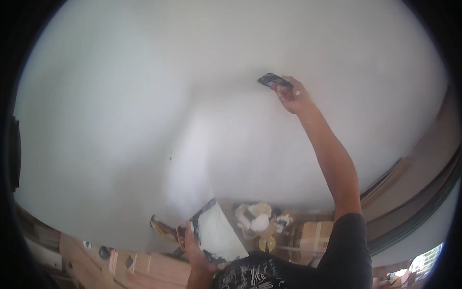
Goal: The person applies plaster to a white wall using a trowel and a hawk. They repeatedly scoop plaster from a bucket, transfer it to the hawk, and smooth it onto the wall surface in a room under renovation.
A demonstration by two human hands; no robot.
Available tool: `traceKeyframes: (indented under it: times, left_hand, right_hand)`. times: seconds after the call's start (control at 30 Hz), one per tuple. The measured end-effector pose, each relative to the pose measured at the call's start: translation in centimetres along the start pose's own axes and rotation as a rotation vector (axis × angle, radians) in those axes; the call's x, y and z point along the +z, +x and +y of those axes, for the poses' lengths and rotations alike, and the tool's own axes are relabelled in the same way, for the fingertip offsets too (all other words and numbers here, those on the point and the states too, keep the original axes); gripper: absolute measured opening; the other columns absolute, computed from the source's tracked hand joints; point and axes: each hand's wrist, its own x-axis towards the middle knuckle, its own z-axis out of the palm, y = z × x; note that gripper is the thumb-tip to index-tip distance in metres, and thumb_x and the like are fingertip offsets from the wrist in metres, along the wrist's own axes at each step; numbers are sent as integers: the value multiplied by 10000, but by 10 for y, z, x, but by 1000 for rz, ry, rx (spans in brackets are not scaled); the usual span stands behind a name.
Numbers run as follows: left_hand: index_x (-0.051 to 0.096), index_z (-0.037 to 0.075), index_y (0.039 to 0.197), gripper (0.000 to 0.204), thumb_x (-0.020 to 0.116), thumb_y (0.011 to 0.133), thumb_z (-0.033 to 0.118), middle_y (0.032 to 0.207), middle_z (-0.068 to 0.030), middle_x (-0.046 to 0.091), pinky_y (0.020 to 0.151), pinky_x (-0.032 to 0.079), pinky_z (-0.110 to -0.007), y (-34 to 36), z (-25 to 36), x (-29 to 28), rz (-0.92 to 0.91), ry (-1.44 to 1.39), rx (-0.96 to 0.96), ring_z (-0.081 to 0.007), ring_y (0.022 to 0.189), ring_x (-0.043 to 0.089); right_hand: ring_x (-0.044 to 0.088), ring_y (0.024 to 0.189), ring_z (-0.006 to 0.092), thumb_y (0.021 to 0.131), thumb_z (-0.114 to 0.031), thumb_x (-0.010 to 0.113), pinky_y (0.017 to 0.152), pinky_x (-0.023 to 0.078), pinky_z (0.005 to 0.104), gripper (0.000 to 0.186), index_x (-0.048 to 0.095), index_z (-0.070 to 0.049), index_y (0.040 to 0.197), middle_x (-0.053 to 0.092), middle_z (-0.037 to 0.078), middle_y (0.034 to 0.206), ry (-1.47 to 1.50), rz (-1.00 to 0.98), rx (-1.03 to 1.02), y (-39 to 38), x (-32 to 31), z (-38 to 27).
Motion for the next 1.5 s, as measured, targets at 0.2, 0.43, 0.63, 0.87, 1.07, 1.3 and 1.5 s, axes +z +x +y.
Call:
traceKeyframes:
  times: [0.2,0.43,0.63,0.87,1.07,1.3,1.5]
  left_hand:
    - [494,50,1276,624,430,933,567,1224,-118,571,960,451,-449,11,-8,8,5,47,-68,-291,1109,569]
    - [479,36,1288,621,414,946,550,1226,-125,566,961,454,-452,12,-11,9,-113,104,35,-296,1113,568]
    - [504,41,1270,533,413,974,475,1208,-108,578,970,437,-404,27,-19,-11,-223,83,14,-259,1106,565]
    - [487,47,1298,557,415,970,491,1221,-118,581,973,454,-409,5,-7,-5,-151,138,-50,-260,1108,581]
    - [520,6,1234,520,435,975,449,1149,-130,626,935,496,-403,14,-16,-35,-144,253,-44,-245,1020,639]
    - [541,18,1199,479,463,963,427,1121,-118,631,926,492,-385,15,-19,-63,-84,155,-94,-238,1008,639]
    - [549,57,1201,518,480,941,500,1160,-101,594,947,442,-330,-43,-28,-84,127,450,-79,-180,1083,570]
  right_hand:
    - [663,844,235,859,-161,663,583,577,176,396,474,70,1119,598,292,1053,-58,-13,-150,7,66,-73]
    - [659,852,333,886,-199,640,601,620,230,432,430,80,1141,573,333,1041,-49,-135,-223,15,133,-130]
    - [621,957,351,890,-144,604,723,613,322,418,417,117,1159,554,288,1110,-77,-246,-408,3,145,-138]
    - [559,1040,196,835,-163,674,832,451,378,319,542,-75,1111,574,75,1149,-206,-223,-678,-113,50,-52]
    - [572,947,155,887,-165,637,865,459,300,309,610,51,1106,634,86,1035,-730,353,-559,-245,-85,142]
    - [659,940,224,862,-17,582,850,480,301,254,621,62,1100,687,161,1026,-1234,143,-829,-397,-26,221]
    - [650,1017,315,773,-52,616,893,489,382,449,567,74,1201,651,222,1110,-1315,-171,-701,-431,-46,258]
